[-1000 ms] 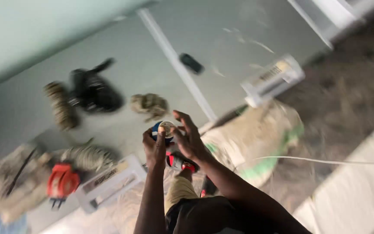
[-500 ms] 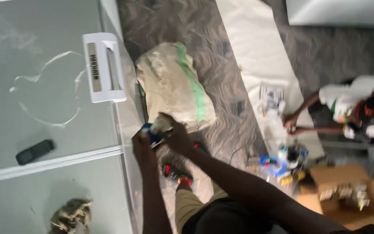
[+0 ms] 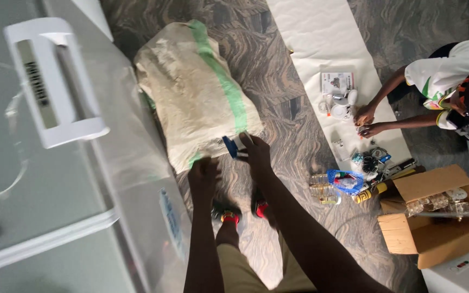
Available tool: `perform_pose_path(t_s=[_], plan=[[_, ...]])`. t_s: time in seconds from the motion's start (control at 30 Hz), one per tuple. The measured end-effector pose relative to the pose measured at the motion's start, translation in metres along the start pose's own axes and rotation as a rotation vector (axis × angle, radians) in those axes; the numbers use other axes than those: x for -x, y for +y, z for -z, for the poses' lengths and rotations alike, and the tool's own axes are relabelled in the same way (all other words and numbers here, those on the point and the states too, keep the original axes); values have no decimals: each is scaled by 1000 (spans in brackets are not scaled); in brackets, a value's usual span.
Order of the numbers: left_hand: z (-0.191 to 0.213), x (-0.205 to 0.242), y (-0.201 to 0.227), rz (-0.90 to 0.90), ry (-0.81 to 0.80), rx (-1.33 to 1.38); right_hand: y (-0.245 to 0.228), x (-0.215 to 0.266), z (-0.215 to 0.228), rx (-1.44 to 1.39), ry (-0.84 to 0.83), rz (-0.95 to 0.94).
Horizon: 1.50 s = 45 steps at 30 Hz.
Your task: The person wipes a small blue and white electrical component with a cloth on top of a freezer. They rotate the part to clean different sides and then place it on a sack on the floor.
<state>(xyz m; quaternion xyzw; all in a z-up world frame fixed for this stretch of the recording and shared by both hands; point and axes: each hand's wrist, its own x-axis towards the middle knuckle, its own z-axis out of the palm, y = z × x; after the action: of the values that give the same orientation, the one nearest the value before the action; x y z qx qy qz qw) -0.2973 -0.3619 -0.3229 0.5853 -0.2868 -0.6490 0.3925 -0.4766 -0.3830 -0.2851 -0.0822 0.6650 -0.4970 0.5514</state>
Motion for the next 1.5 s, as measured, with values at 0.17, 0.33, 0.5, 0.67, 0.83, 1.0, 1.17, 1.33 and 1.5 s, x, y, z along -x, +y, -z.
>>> perform_pose_path(t_s=[0.17, 0.33, 0.5, 0.67, 0.83, 1.0, 1.17, 1.33, 1.5], plan=[[4, -44, -102, 215, 17, -25, 72, -84, 84, -44, 180, -122], [3, -108, -194, 314, -5, -90, 138, -160, 131, -195, 258, -175], [6, -179, -279, 378, 50, -86, 174, -209, 129, -229, 211, -186], [16, -249, -350, 540, 156, 207, 235, -270, 127, -176, 169, -239], [21, -317, -382, 623, 303, 418, 310, -327, 131, -75, 76, -267], [13, -366, -359, 553, 468, 673, 359, -350, 124, 81, 51, -376], [37, -409, -348, 71, 71, 897, 391, -360, 109, 239, -37, -428], [56, -450, -335, -18, -27, 559, 430, -402, 84, 333, -71, -409], [31, -403, -192, -171, 180, -929, 369, -484, -32, 568, 46, 278]])
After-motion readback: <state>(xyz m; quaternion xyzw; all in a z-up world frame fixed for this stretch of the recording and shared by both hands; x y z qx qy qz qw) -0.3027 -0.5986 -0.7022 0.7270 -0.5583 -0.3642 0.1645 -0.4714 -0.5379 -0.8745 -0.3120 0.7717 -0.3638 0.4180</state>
